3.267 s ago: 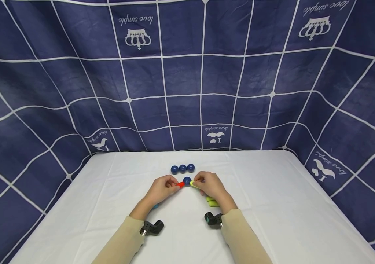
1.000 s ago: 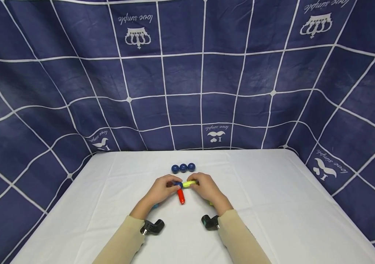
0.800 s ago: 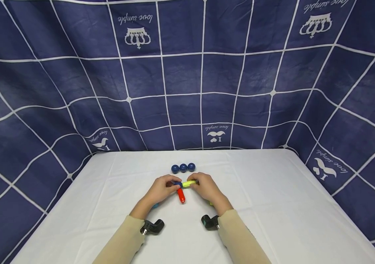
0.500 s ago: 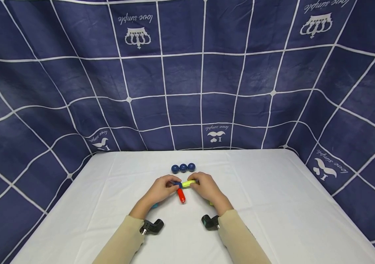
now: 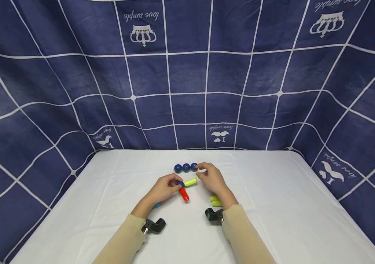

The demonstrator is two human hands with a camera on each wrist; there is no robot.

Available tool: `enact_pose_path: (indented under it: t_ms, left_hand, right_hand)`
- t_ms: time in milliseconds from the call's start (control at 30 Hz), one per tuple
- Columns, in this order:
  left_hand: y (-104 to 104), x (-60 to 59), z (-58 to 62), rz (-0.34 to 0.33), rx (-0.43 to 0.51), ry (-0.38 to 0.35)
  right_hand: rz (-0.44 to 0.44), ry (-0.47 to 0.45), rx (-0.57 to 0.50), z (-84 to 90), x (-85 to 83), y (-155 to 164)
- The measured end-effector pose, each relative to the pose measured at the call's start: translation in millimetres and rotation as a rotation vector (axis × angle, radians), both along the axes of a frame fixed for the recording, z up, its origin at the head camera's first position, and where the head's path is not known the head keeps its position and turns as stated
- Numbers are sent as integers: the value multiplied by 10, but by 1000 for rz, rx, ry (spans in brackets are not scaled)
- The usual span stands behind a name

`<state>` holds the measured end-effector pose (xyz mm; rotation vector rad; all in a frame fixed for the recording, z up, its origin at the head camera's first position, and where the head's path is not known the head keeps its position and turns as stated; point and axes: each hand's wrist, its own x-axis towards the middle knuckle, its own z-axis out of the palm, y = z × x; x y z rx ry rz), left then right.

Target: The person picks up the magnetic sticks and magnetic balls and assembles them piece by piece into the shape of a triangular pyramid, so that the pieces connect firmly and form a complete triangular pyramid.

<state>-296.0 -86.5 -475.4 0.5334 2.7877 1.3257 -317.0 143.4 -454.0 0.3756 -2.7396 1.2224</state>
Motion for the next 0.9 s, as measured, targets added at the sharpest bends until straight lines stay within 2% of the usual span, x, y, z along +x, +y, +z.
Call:
enact_pose_path:
  t_ms: [400, 600, 900]
  left_hand:
    - [-15, 21, -16, -9, 8, 12]
    - [-4, 4, -15, -15, 6, 2]
    - [5, 3, -4, -16, 3, 16]
  right_hand:
    - [-18, -51, -67, -88, -332, -79]
    - [-25, -96, -59, -115, -379, -114]
    - [-63, -101, -6, -121, -372, -136]
